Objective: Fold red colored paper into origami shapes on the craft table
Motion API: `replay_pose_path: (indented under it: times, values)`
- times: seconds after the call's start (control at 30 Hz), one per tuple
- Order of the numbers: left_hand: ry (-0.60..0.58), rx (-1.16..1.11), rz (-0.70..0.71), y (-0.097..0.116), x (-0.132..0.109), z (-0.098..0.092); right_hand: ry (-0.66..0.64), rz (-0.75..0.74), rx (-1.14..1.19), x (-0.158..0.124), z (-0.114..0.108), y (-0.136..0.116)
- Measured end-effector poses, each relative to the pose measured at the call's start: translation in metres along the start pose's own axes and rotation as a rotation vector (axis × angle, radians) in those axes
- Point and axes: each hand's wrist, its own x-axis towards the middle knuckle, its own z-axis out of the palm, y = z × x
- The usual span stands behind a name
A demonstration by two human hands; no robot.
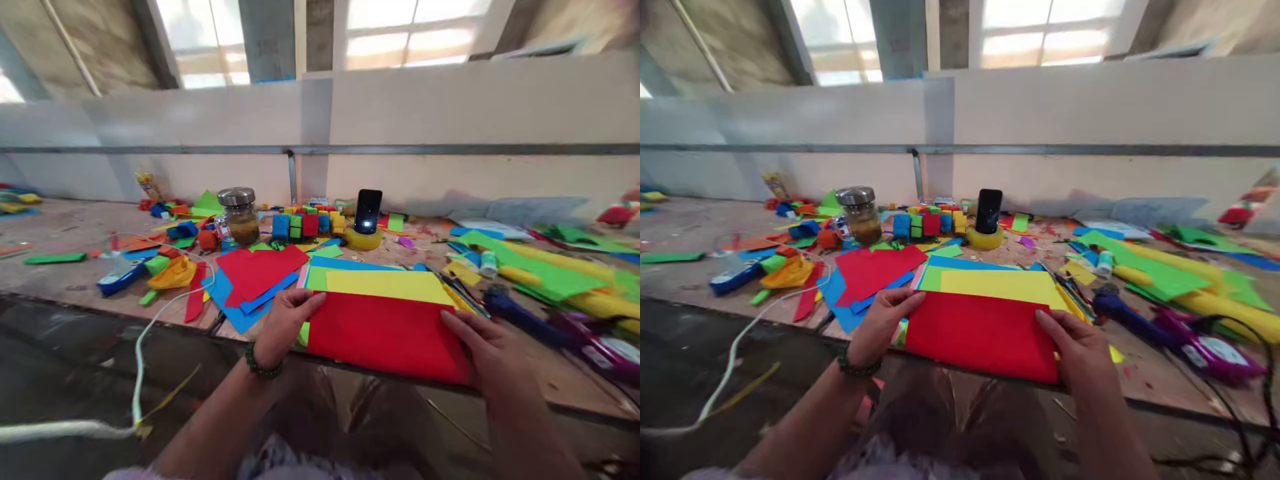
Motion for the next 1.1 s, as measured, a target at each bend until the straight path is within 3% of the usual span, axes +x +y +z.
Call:
replay_pose_path:
  times: [0.17,0.4,0.83,1.1]
  values:
    - [0.041,0.025,-0.055,0.003,-0.003,-0.003,-0.069,-0.182,-0.051,0.000,-0.001,0.006]
    - [0.017,-0.177,-0.240,0.001,-0.007,-0.004,-0.141,-0.353,-0.122,-0.005,-0.007,0.008]
    - [0.035,-0.192,-0.299,-0.005,-0.009,-0.009,-0.195,-0.351,-0.081,-0.016,-0.002,0.004]
    - [0.035,-0.072,-0.299,-0.001,-0.015,-0.011,-0.183,-0.370,-0.096,-0.018,-0.001,0.002]
